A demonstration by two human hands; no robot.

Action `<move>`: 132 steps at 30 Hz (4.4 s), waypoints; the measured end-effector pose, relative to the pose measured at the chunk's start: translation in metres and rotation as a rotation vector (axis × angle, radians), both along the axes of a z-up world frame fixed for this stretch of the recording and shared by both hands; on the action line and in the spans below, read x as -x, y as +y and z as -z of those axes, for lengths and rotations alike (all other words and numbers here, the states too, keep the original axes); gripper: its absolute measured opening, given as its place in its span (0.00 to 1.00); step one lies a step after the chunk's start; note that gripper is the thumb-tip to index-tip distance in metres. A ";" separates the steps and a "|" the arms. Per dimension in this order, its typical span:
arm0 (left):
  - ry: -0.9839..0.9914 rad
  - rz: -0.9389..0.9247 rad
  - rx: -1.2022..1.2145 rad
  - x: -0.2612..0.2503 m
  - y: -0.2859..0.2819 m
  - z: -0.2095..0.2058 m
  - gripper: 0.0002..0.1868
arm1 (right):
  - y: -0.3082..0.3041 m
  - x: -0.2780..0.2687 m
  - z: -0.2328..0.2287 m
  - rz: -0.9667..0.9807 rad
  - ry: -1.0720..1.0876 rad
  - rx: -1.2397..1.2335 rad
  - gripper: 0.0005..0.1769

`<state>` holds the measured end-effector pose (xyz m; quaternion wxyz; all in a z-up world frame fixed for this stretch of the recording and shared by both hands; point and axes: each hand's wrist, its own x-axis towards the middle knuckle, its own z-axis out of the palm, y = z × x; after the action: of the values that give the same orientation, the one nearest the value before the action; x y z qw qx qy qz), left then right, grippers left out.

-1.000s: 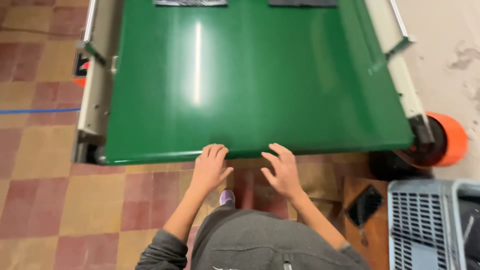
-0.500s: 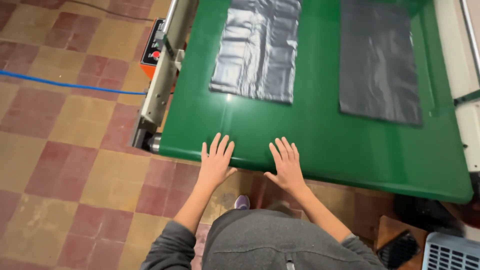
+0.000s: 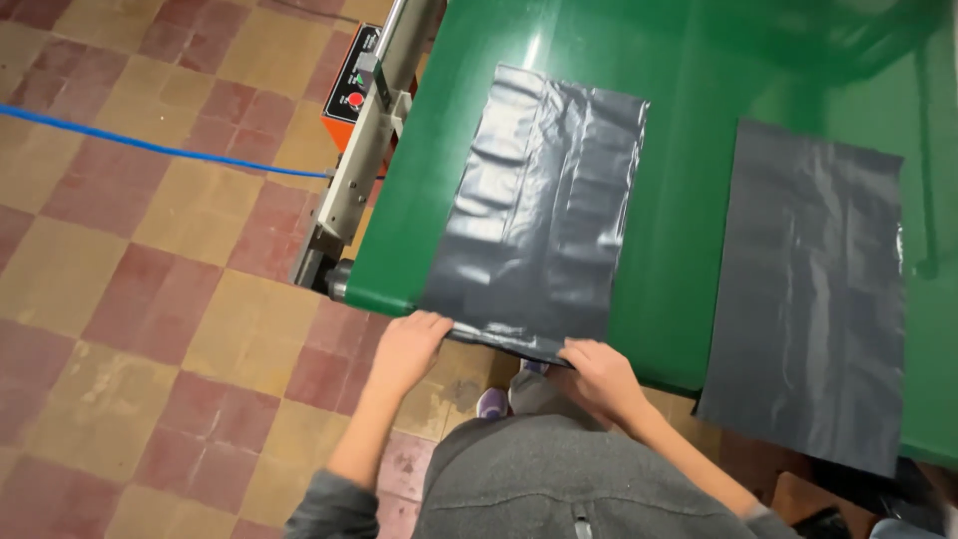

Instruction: Folding black plastic bags and placing them into a storage crate.

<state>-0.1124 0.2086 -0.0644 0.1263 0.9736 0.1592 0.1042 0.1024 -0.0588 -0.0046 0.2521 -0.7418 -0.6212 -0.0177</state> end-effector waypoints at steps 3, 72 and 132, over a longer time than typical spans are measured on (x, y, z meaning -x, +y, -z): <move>0.009 -0.039 0.329 0.008 0.008 -0.060 0.11 | -0.017 -0.024 -0.012 0.053 0.505 0.391 0.11; 0.164 0.785 0.582 -0.176 0.039 -0.068 0.18 | 0.083 0.029 0.048 0.149 0.399 -0.060 0.20; 0.108 0.231 1.057 -0.451 -0.237 -0.105 0.05 | -0.406 -0.345 0.019 0.888 0.916 -0.471 0.12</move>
<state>0.3384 -0.0281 0.0408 0.6012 0.7924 0.0880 -0.0547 0.4475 -0.4651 -0.0231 0.6134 -0.7845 -0.0677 0.0618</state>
